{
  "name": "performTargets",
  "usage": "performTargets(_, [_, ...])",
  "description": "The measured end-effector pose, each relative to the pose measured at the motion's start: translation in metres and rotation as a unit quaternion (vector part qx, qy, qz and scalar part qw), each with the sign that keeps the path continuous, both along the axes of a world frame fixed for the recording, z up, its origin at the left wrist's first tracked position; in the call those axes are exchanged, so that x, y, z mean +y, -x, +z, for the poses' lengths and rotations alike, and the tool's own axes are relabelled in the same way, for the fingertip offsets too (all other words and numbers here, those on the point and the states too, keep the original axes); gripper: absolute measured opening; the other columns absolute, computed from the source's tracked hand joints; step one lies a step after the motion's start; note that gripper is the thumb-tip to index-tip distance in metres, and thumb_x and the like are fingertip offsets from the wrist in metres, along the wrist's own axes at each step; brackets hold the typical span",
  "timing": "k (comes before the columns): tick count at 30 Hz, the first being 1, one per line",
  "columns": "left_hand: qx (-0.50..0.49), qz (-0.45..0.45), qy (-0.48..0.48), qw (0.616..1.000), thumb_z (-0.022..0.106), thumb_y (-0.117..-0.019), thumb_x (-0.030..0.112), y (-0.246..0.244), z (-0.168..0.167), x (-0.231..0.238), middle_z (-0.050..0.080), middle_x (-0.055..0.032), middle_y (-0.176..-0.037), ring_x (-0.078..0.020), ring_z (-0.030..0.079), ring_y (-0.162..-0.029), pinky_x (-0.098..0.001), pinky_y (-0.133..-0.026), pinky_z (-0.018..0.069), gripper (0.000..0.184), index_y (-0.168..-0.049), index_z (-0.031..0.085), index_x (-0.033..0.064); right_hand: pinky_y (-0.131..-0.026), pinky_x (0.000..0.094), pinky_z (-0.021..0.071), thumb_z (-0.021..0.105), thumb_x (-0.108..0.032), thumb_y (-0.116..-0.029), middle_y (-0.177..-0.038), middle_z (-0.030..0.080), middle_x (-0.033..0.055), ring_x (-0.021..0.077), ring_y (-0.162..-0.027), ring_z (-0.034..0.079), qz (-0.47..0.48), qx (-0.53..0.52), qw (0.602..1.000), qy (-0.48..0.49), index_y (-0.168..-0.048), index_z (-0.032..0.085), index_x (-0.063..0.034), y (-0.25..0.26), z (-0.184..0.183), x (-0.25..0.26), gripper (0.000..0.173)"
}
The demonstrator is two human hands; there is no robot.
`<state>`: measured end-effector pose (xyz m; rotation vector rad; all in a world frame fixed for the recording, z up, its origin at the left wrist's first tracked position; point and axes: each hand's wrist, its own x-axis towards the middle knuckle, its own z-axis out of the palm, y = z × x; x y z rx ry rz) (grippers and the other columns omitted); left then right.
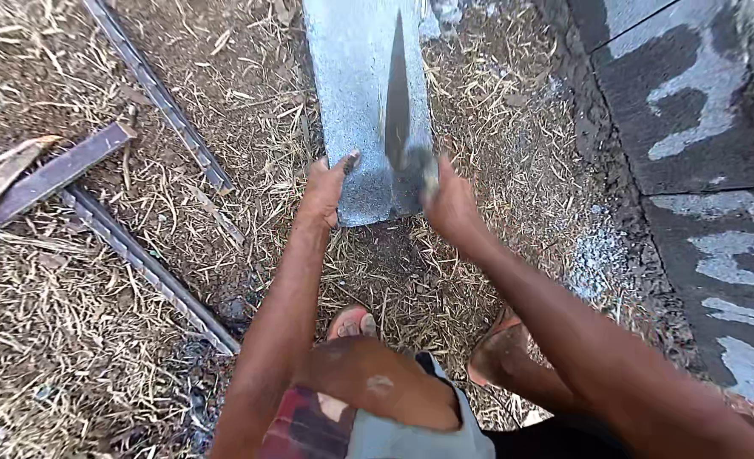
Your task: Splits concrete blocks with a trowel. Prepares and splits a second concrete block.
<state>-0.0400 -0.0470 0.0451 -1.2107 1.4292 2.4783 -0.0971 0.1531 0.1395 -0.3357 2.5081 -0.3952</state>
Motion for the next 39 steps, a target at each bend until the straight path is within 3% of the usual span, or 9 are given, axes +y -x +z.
performTargets(3, [0.001,0.002,0.004,1.0,0.06,-0.1039,0.034,-0.003,0.011,0.003,0.073,-0.0107,-0.103,-0.0206,0.073,-0.088,-0.0413,-0.077,0.0636,0.04,-0.132,0.056,0.0046,-0.081,0.0605,0.0562,0.061,-0.02,-0.0996,-0.098,0.071,0.0235,0.0419,-0.089,0.072,0.009,-0.062,0.996,-0.064,-0.152,0.04,-0.0043,-0.036,0.007,0.032,0.058])
performTargets(7, [0.008,-0.017,-0.018,1.0,0.062,-0.1018,0.041,-0.007,0.004,0.002,0.072,-0.0117,-0.107,-0.0224,0.073,-0.086,-0.043,-0.074,0.0628,0.047,-0.136,0.055,0.0102,-0.09,0.0617,0.0534,0.06,-0.018,-0.1012,-0.106,0.07,0.0267,0.0448,-0.101,0.069,0.019,-0.064,0.995,-0.079,-0.147,0.046,-0.002,0.013,0.016,-0.003,0.051])
performTargets(11, [-0.01,-0.015,-0.016,1.0,0.063,-0.1017,0.038,-0.006,0.008,0.0,0.073,-0.0119,-0.104,-0.0225,0.073,-0.085,-0.043,-0.074,0.0632,0.043,-0.132,0.057,0.0081,-0.069,0.0678,0.0545,0.064,-0.015,-0.0973,-0.093,0.068,0.0293,0.0501,-0.083,0.069,0.004,0.021,1.0,0.001,-0.141,0.047,-0.0028,0.044,-0.002,-0.028,0.049])
performTargets(18, [-0.008,-0.004,-0.017,1.0,0.062,-0.1029,0.035,-0.004,0.008,0.003,0.072,-0.0129,-0.106,-0.0231,0.073,-0.088,-0.0434,-0.077,0.0626,0.043,-0.134,0.055,0.0057,-0.086,0.061,0.0543,0.057,-0.021,-0.1016,-0.101,0.071,0.0238,0.0426,-0.096,0.071,0.035,-0.061,0.994,-0.086,-0.149,0.047,-0.0045,-0.015,0.016,0.02,0.051])
performTargets(23, [-0.019,-0.006,-0.009,1.0,0.062,-0.1027,0.033,-0.004,0.002,0.002,0.073,-0.0122,-0.106,-0.0222,0.073,-0.091,-0.0424,-0.08,0.0634,0.043,-0.133,0.055,0.0047,-0.076,0.0683,0.0541,0.063,-0.014,-0.0959,-0.1,0.069,0.0285,0.05,-0.092,0.069,0.03,0.021,0.999,-0.04,-0.144,0.047,-0.0057,0.055,-0.003,-0.03,0.052])
performTargets(26, [-0.011,0.0,-0.013,1.0,0.064,-0.102,0.033,0.0,0.003,0.001,0.073,-0.0118,-0.105,-0.0221,0.074,-0.091,-0.0422,-0.08,0.0638,0.042,-0.132,0.057,0.0047,-0.063,0.065,0.056,0.062,-0.014,-0.0987,-0.087,0.067,0.0258,0.0465,-0.075,0.069,0.032,0.023,0.999,-0.001,-0.145,0.041,-0.006,0.018,-0.002,-0.004,0.051])
performTargets(30, [0.003,0.004,-0.013,1.0,0.061,-0.1034,0.029,0.0,0.004,0.003,0.073,-0.0115,-0.104,-0.0207,0.073,-0.089,-0.0409,-0.079,0.0633,0.038,-0.13,0.057,0.0036,-0.083,0.0594,0.0551,0.058,-0.02,-0.1006,-0.096,0.071,0.0216,0.0408,-0.091,0.071,0.039,-0.066,0.992,-0.101,-0.144,0.049,-0.0054,-0.025,0.01,0.033,0.047])
performTargets(36, [0.003,0.007,-0.022,1.0,0.063,-0.1022,0.032,-0.002,0.0,0.002,0.073,-0.0103,-0.106,-0.021,0.074,-0.091,-0.0413,-0.08,0.0642,0.041,-0.134,0.055,0.0062,-0.06,0.0638,0.0544,0.062,-0.015,-0.0985,-0.082,0.067,0.0247,0.0451,-0.07,0.068,0.015,0.003,1.0,-0.026,-0.142,0.046,-0.0054,-0.006,-0.002,0.016,0.048])
performTargets(39, [-0.002,0.003,-0.009,1.0,0.063,-0.1022,0.032,-0.002,0.001,-0.001,0.073,-0.0102,-0.106,-0.0204,0.074,-0.091,-0.0407,-0.08,0.0637,0.041,-0.133,0.055,0.0056,-0.074,0.0601,0.0562,0.061,-0.017,-0.0986,-0.088,0.07,0.0211,0.0407,-0.082,0.071,0.017,-0.036,0.998,-0.05,-0.143,0.046,-0.0053,-0.042,-0.008,0.039,0.048])
